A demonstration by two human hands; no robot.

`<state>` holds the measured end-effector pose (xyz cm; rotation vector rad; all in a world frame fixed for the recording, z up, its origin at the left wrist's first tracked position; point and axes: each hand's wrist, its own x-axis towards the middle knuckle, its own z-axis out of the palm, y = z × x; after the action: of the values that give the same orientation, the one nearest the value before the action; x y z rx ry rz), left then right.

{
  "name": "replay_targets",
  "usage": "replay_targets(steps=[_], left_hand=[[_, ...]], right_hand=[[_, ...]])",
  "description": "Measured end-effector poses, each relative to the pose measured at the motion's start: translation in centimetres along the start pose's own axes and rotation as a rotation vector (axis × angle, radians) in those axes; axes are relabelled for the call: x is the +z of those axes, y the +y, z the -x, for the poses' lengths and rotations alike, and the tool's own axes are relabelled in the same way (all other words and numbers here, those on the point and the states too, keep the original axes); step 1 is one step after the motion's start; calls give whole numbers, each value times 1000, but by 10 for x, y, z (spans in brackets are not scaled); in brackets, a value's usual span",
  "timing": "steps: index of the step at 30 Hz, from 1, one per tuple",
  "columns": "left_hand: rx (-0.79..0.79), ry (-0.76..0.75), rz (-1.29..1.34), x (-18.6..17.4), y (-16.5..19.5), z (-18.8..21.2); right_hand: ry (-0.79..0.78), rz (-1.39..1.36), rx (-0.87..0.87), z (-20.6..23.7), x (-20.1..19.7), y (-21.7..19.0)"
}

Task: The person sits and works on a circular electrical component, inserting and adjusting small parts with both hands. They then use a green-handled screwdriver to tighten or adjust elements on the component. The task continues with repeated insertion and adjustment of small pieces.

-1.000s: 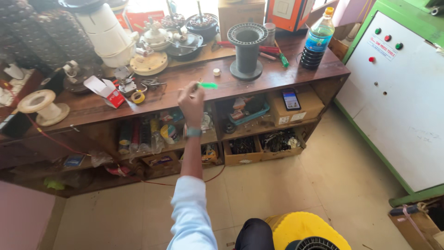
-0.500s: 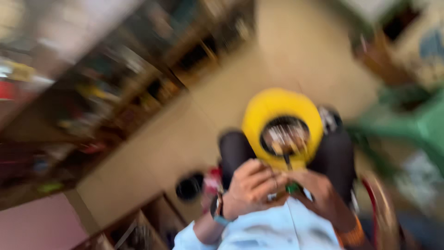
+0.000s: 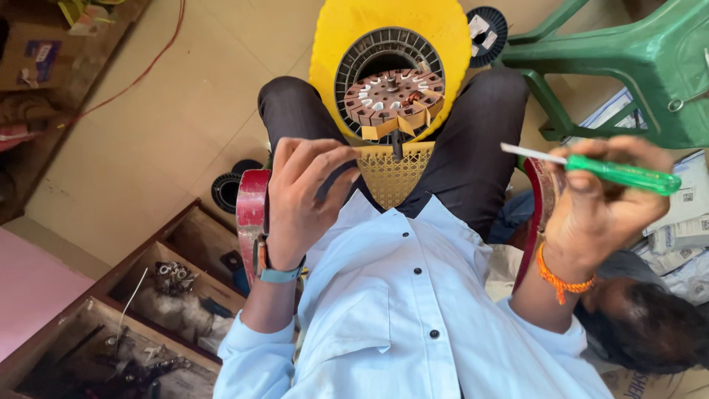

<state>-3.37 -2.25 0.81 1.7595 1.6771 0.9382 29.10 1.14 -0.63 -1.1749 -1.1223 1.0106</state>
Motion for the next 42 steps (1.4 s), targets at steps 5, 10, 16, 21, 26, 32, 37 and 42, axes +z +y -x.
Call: replay_targets(steps=[5,10,16,21,26,32,37,42], left_hand=[[32,12,-89,14,-3,-14],[-2,25,-82,38,-14,-24],[1,-24,-10,57,-35,-29],[7,-19,40,61,-40,-29],[17,-23,126,64,-50,-31],[1,5,148,69,-54,-31],[-6,19,137,73,-52,-32],[-23,25,148,73,-49,-31]], right_hand=[[-149,153,-16,-24,36,1],[-328,261,19,-46,67,0],[-472,322,73,-59,81,-5],[-536,278,148,-63,76,7],[-497,149,235,-59,67,30],[-398,23,321,-52,63,44],[-376,-27,380,-56,62,48],[-407,-41,434,-66,58,48]])
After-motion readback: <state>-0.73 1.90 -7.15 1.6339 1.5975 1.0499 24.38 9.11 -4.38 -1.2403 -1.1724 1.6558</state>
